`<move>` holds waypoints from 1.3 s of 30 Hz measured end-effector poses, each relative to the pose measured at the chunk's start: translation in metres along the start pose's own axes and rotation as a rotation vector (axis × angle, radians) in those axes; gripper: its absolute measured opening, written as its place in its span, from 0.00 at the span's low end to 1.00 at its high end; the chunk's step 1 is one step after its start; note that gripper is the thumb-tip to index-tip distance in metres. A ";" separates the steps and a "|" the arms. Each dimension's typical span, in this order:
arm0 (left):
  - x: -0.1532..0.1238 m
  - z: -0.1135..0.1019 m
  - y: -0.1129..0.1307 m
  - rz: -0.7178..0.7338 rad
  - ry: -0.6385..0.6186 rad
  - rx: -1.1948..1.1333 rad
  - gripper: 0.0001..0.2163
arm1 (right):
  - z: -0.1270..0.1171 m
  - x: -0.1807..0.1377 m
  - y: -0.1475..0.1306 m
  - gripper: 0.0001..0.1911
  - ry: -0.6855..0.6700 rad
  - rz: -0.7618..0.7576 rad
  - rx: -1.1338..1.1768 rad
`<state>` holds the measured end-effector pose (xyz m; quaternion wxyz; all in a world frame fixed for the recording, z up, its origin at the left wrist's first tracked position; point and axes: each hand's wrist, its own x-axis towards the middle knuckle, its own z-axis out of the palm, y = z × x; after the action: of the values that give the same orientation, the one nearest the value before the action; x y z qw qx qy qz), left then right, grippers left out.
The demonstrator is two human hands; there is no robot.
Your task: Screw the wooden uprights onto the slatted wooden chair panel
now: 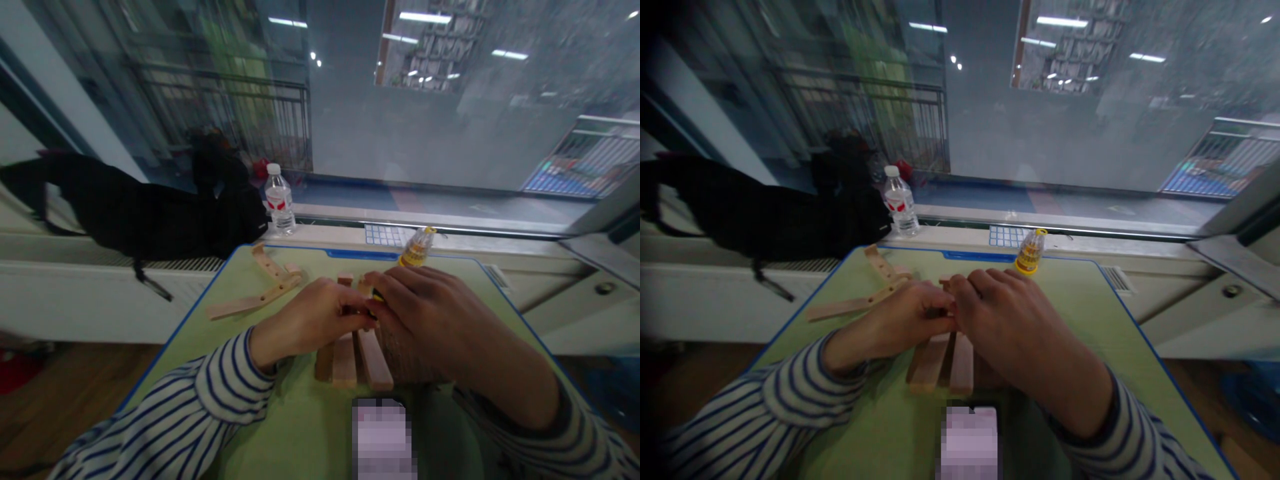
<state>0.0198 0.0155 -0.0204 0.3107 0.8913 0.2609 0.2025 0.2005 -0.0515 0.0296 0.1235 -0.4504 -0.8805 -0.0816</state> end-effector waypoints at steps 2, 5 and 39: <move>0.000 0.000 0.000 0.017 0.016 -0.003 0.06 | -0.002 0.000 0.001 0.10 -0.015 0.002 0.034; 0.001 -0.001 -0.001 0.044 0.023 -0.004 0.05 | -0.005 -0.001 0.003 0.12 -0.039 -0.015 0.107; -0.001 0.000 0.000 -0.008 -0.009 -0.011 0.07 | 0.003 -0.001 -0.004 0.09 0.035 -0.011 -0.071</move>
<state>0.0194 0.0147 -0.0202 0.3173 0.8895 0.2619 0.1989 0.1974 -0.0542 0.0264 0.1221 -0.4483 -0.8771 -0.1213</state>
